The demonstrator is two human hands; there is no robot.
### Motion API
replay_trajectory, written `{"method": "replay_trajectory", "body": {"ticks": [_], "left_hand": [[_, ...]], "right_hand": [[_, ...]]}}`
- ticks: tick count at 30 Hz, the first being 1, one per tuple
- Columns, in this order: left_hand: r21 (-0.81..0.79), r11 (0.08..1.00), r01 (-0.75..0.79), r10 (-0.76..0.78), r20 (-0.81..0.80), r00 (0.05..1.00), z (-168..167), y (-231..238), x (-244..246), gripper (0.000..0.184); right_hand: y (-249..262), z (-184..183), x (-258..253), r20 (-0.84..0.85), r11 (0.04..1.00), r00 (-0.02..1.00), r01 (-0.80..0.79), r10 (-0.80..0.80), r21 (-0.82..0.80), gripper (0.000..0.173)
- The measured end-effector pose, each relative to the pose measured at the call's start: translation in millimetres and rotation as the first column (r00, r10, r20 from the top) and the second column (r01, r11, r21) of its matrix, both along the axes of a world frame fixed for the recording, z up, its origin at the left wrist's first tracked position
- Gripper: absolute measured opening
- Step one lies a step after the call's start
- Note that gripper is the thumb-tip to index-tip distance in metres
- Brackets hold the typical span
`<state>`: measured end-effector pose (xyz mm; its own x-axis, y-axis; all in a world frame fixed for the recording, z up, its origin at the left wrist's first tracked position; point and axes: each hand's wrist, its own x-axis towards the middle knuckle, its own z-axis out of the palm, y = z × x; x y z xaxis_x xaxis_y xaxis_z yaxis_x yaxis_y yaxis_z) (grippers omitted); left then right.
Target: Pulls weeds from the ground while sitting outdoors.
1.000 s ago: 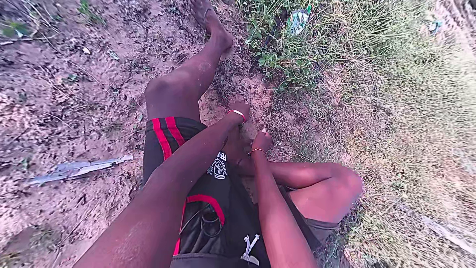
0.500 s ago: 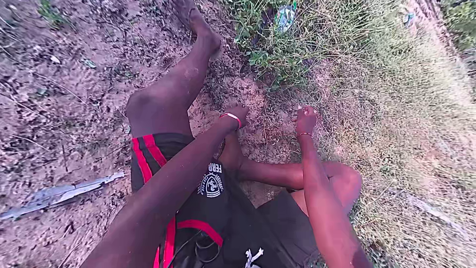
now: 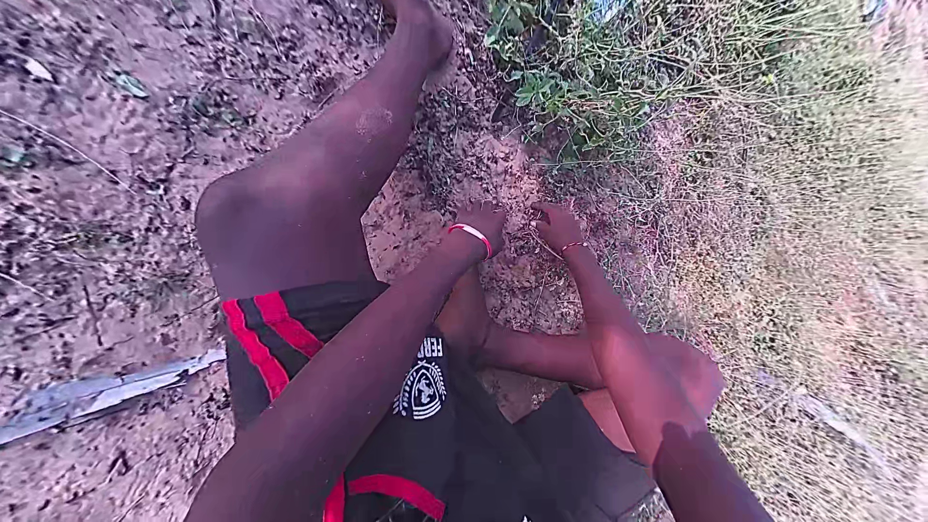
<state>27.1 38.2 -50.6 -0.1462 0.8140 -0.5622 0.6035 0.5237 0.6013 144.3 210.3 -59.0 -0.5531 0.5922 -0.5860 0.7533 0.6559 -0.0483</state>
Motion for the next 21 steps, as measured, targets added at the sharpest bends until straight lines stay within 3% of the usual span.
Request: {"method": "replay_trajectory", "body": {"ticks": [6,8,11,14,18,21], "left_hand": [[-0.024,1.000,0.002,-0.002,0.018,1.000,-1,0,-1,0.047],[-0.026,1.000,0.000,0.001,0.018,1.000,-1,1,-1,0.047],[-0.029,1.000,-0.005,0.006,0.025,1.000,-2,1,-1,0.047],[-0.048,0.999,-0.005,0.007,0.031,0.999,-1,1,-3,0.050],[-0.054,0.999,-0.007,0.008,0.004,1.000,-3,3,-1,0.050],[-0.030,1.000,-0.007,0.007,-0.015,1.000,-4,4,2,0.047]], "right_hand": [[5,1,-7,0.161,0.999,0.987,0.022,-0.014,-0.048,0.046],[5,0,-10,0.272,0.999,0.962,-0.026,0.035,-0.038,0.048],[-5,-6,-7,0.310,0.991,0.946,-0.120,0.097,0.054,0.045],[-21,-12,1,0.188,0.985,0.982,-0.046,0.014,0.164,0.045],[-58,-1,24,0.039,0.959,0.975,0.205,-0.217,0.196,0.048],[-72,-1,53,-0.125,0.938,0.962,0.266,-0.243,0.224,0.045]]}}
